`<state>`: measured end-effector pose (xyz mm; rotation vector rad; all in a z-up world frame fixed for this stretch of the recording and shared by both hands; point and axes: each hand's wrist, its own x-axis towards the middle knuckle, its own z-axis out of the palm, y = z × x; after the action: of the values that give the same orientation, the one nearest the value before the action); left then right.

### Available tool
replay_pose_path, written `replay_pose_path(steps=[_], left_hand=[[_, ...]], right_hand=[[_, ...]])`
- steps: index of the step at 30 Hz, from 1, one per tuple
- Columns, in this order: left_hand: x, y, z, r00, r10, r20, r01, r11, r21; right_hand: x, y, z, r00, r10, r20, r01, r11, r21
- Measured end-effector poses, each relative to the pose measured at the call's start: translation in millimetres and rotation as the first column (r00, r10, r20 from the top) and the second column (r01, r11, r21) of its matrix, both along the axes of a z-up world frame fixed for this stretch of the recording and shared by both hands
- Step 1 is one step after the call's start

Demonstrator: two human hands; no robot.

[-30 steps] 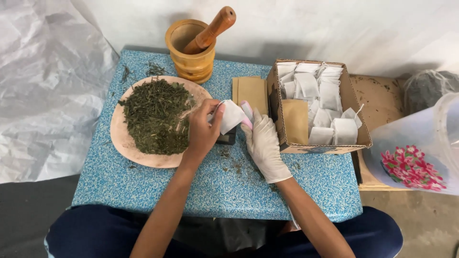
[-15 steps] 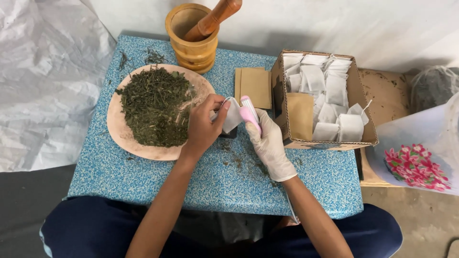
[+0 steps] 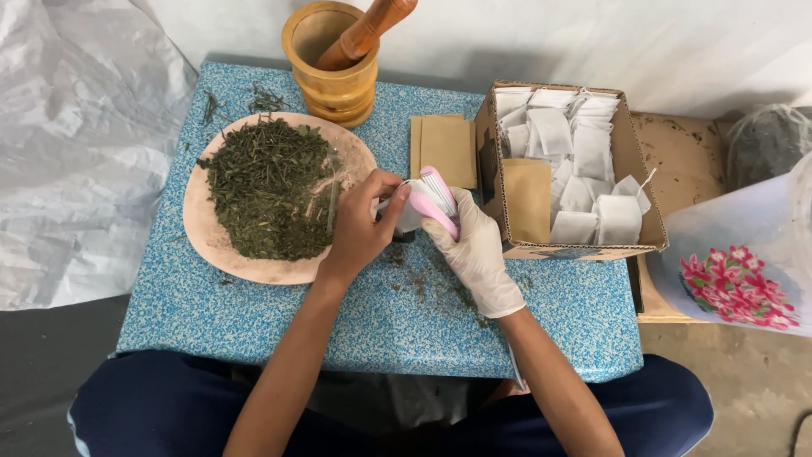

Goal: Filling small paper pouches with dried tea leaves and sealing them with a handheld heat sealer

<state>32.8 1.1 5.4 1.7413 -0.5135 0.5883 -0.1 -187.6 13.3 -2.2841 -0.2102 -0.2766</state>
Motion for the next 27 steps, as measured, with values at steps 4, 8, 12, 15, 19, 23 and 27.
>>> replay_pose_path(steps=[4,8,12,15,19,23,27], left_hand=[[-3,1,6,0.999,-0.036,0.014,0.036,0.999,-0.009],[-2,3,8,0.998,-0.052,0.029,0.052,0.999,-0.011],[-3,5,11,0.996,-0.079,0.036,0.079,0.997,0.002],[-3,5,10,0.995,-0.086,0.039,0.086,0.996,0.023],[-4,6,10,0.995,-0.091,0.036,0.090,0.996,0.022],[-4,8,14,0.994,-0.099,0.040,0.098,0.995,0.020],[-3,9,12,0.995,-0.091,0.034,0.090,0.996,0.028]], right_hand=[[-7,7,11,1.000,0.004,0.000,-0.004,1.000,0.031],[-5,8,6,1.000,-0.016,0.014,0.015,0.998,0.063],[-2,4,-4,1.000,-0.016,0.000,0.016,0.996,0.088],[-5,7,0,0.999,-0.010,0.033,0.005,0.990,0.142],[-5,7,-1,0.999,-0.010,0.045,0.002,0.986,0.164],[-4,6,-3,0.998,-0.020,0.067,0.008,0.983,0.183],[-5,6,1,0.997,-0.011,0.072,-0.002,0.985,0.171]])
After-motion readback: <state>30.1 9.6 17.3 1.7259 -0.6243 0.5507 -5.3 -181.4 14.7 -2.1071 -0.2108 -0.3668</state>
